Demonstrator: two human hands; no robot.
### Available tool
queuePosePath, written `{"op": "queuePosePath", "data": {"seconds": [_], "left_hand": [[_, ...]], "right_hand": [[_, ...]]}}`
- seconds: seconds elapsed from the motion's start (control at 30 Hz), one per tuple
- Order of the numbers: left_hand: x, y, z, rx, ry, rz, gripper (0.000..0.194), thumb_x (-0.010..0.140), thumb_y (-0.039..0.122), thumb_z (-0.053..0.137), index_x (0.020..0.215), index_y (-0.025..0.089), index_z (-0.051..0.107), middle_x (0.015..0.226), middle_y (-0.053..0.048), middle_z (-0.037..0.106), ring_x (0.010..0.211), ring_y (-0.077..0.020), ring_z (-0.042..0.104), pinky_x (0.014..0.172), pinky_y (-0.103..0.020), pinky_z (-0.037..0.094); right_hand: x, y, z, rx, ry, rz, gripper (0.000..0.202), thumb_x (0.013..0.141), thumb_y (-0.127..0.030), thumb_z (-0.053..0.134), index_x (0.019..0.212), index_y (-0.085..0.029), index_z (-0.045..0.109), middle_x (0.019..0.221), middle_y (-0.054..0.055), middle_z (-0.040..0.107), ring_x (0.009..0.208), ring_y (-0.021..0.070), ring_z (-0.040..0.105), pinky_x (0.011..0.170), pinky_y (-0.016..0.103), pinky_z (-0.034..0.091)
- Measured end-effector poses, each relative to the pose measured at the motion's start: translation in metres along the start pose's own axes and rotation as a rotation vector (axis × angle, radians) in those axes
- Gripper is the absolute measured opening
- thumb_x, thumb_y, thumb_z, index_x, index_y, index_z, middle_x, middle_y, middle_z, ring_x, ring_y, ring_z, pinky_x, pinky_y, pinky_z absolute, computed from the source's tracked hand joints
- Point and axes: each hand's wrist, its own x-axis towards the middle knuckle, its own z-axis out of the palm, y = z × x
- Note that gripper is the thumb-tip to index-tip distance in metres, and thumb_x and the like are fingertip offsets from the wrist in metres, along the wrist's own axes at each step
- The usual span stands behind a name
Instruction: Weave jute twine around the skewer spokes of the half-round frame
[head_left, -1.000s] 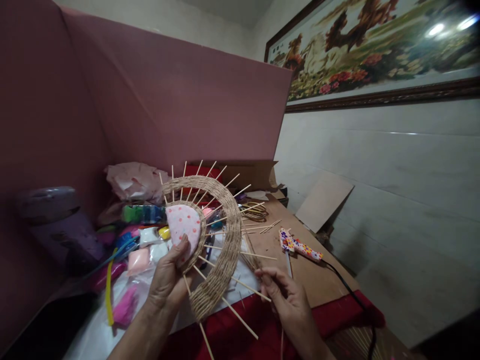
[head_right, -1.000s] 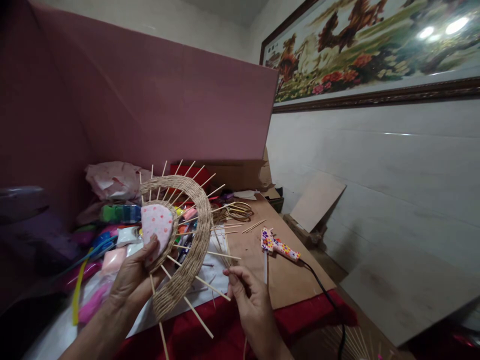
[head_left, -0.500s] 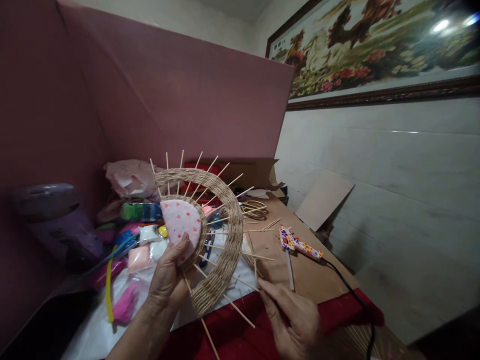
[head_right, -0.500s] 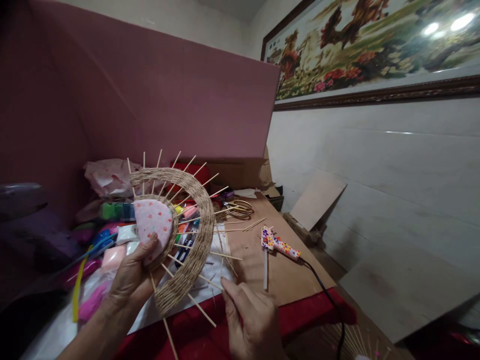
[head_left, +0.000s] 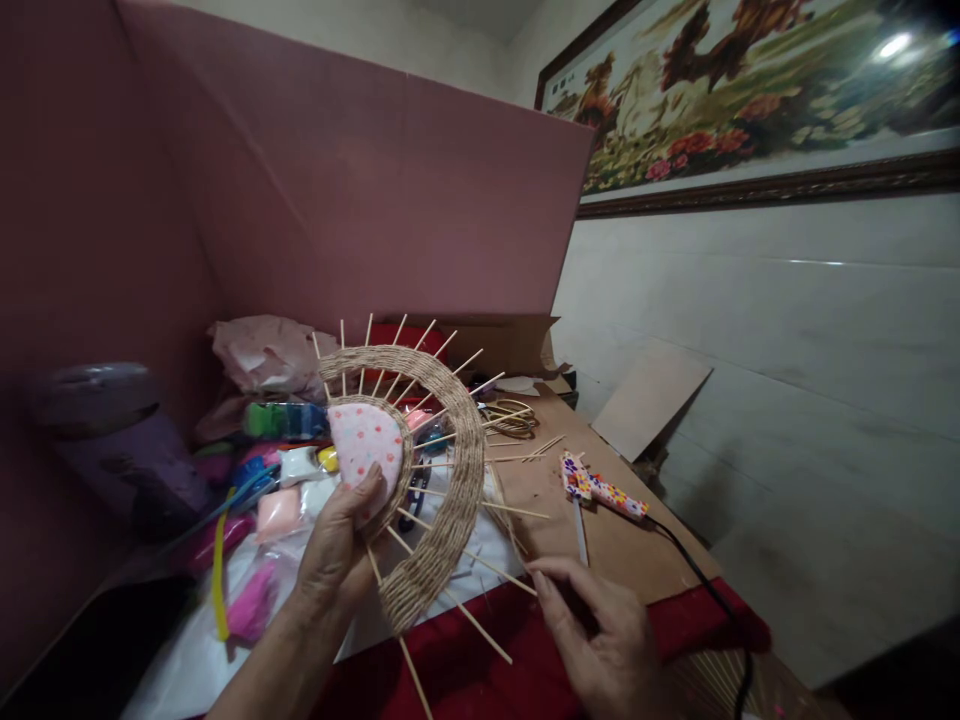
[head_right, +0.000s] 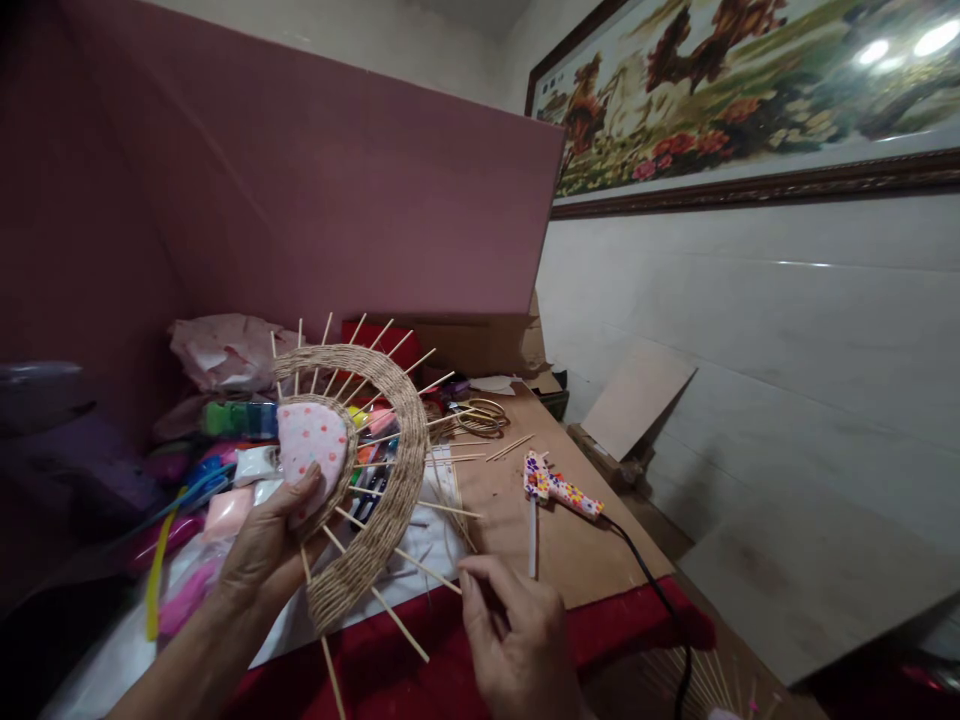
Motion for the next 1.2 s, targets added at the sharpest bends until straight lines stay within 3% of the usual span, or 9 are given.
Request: {"op": "queuePosePath", "data": {"seconds": [0.1,0.2,0.3,0.4,0.67,0.77,0.93,1.03,1.2], "left_hand": [[0.005,0.001,-0.003,0.070,-0.026,0.001,0.018,0.071,0.004,0.058,0.087,0.010,0.065,0.074,-0.007,0.071,0.059,-0.0147,0.065,0.055,-0.023,0.055],[0.010,0.002,-0.006,0.150,-0.042,-0.017,0.020,0.070,0.006,0.060,0.089,0.010,0.065,0.074,-0.008,0.071,0.057,-0.0155,0.065,0.053,-0.023,0.055],[0.016,0.001,-0.011,0.224,-0.076,-0.038,0.023,0.068,0.007,0.063,0.091,0.011,0.065,0.076,-0.009,0.071,0.055,-0.0164,0.065,0.051,-0.024,0.054],[0.023,-0.001,-0.017,0.260,-0.170,-0.052,0.023,0.067,0.008,0.065,0.090,0.011,0.065,0.080,-0.010,0.071,0.058,-0.0170,0.066,0.054,-0.025,0.055],[0.038,0.003,-0.029,0.476,-0.260,-0.067,0.041,0.061,0.016,0.073,0.100,0.012,0.063,0.094,-0.011,0.069,0.068,-0.0166,0.066,0.059,-0.021,0.051],[0.046,0.003,-0.031,0.777,-0.284,0.129,0.047,0.063,0.028,0.072,0.106,0.013,0.060,0.101,-0.010,0.067,0.086,-0.0214,0.063,0.072,-0.028,0.050],[0.038,0.007,-0.027,1.442,-0.116,0.863,0.031,0.068,0.028,0.065,0.097,0.017,0.064,0.101,-0.010,0.062,0.099,-0.0274,0.052,0.086,-0.042,0.039],[0.017,0.003,-0.017,1.533,-0.367,0.907,0.008,0.076,0.022,0.055,0.073,0.018,0.062,0.080,-0.006,0.062,0.084,-0.0210,0.052,0.075,-0.034,0.041],[-0.009,-0.022,-0.007,1.693,-0.703,0.793,0.011,0.075,0.021,0.058,0.065,0.018,0.058,0.064,-0.001,0.058,0.071,-0.0170,0.047,0.065,-0.030,0.037]], "right_hand": [[0.008,0.007,-0.003,0.278,-0.101,0.334,0.030,0.086,-0.040,0.048,0.080,-0.016,0.065,0.062,0.003,0.060,0.054,0.0118,0.054,0.049,0.020,0.041],[0.021,0.011,-0.007,0.571,-0.023,0.525,0.039,0.084,-0.048,0.050,0.095,-0.014,0.066,0.083,0.008,0.066,0.071,0.0151,0.060,0.063,0.024,0.048],[0.031,0.008,-0.005,0.799,0.017,0.591,0.044,0.081,-0.052,0.053,0.100,-0.014,0.065,0.094,0.011,0.066,0.079,0.0158,0.061,0.070,0.026,0.048],[0.035,0.001,0.000,0.958,-0.119,0.644,0.046,0.079,-0.053,0.056,0.099,-0.012,0.066,0.093,0.013,0.067,0.075,0.0152,0.062,0.063,0.025,0.048],[0.037,0.012,0.013,1.017,-0.338,0.766,0.033,0.075,-0.040,0.063,0.088,-0.009,0.066,0.064,0.005,0.064,0.045,0.0058,0.048,0.037,0.014,0.032],[0.034,0.021,0.021,1.009,-0.400,0.797,0.034,0.072,-0.041,0.068,0.088,-0.010,0.065,0.056,-0.002,0.056,0.040,0.0020,0.038,0.034,0.013,0.028],[0.030,0.027,0.034,0.996,-0.347,0.783,0.033,0.070,-0.039,0.071,0.087,-0.011,0.065,0.057,-0.003,0.055,0.041,0.0016,0.037,0.036,0.013,0.029],[0.029,0.026,0.038,0.971,-0.324,0.761,0.031,0.071,-0.037,0.070,0.087,-0.011,0.065,0.057,-0.002,0.055,0.041,0.0014,0.037,0.036,0.013,0.029],[0.029,0.022,0.043,0.901,-0.270,0.693,0.030,0.073,-0.038,0.067,0.083,-0.010,0.064,0.058,-0.002,0.056,0.041,0.0019,0.038,0.038,0.014,0.029]]}}
